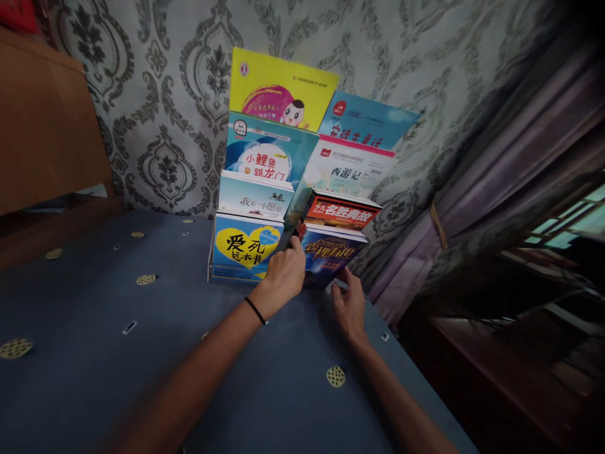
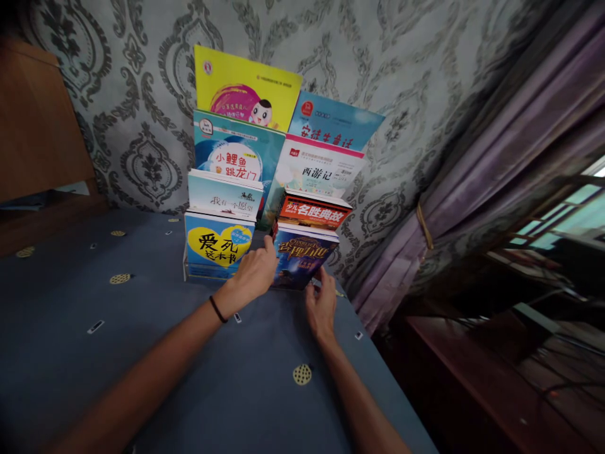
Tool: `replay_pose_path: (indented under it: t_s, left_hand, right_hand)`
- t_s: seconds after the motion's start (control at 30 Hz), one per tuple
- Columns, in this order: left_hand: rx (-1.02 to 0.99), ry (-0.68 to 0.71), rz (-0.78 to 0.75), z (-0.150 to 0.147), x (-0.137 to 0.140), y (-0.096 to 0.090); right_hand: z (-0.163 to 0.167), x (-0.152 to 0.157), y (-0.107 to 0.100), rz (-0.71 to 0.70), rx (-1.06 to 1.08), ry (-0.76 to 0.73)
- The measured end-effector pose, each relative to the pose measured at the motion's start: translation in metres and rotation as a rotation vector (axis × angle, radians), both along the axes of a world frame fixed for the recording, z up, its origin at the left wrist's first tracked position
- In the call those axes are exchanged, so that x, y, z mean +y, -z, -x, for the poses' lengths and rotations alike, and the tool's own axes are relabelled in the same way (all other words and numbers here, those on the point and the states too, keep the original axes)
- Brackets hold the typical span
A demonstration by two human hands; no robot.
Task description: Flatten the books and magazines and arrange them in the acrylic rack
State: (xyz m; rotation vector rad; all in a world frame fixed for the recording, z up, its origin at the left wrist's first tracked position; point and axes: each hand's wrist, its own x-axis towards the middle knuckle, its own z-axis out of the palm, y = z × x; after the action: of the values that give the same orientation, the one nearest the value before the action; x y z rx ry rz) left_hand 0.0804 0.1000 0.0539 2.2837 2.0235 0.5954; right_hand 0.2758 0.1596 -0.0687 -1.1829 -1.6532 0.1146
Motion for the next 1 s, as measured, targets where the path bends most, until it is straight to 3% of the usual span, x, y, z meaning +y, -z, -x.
replay_pose_path:
  t_s: [0.2, 0.53, 0.8, 1.0]
  left_hand:
    - [0.056, -0.006, -0.088, -0.004, 0.003, 0.007]
    - [0.044, -0.004, -0.089, -0.005, 0.004, 0.007]
    - [-0.006, 0.054, 0.026, 0.007, -0.004, -0.015]
    - [-0.054, 0.062, -0.017, 0.020, -0.019, -0.043]
  right_hand:
    - [0.002, 0.000, 0.002, -0.042, 0.046, -0.013]
    - [0.003, 0.002, 0.004, -0.051, 0.058, -0.015]
    - [0.002, 0.002, 0.005, -0.044, 0.039, -0.031]
    - [0.001, 0.004, 0.004, -0.021, 0.032, -0.039]
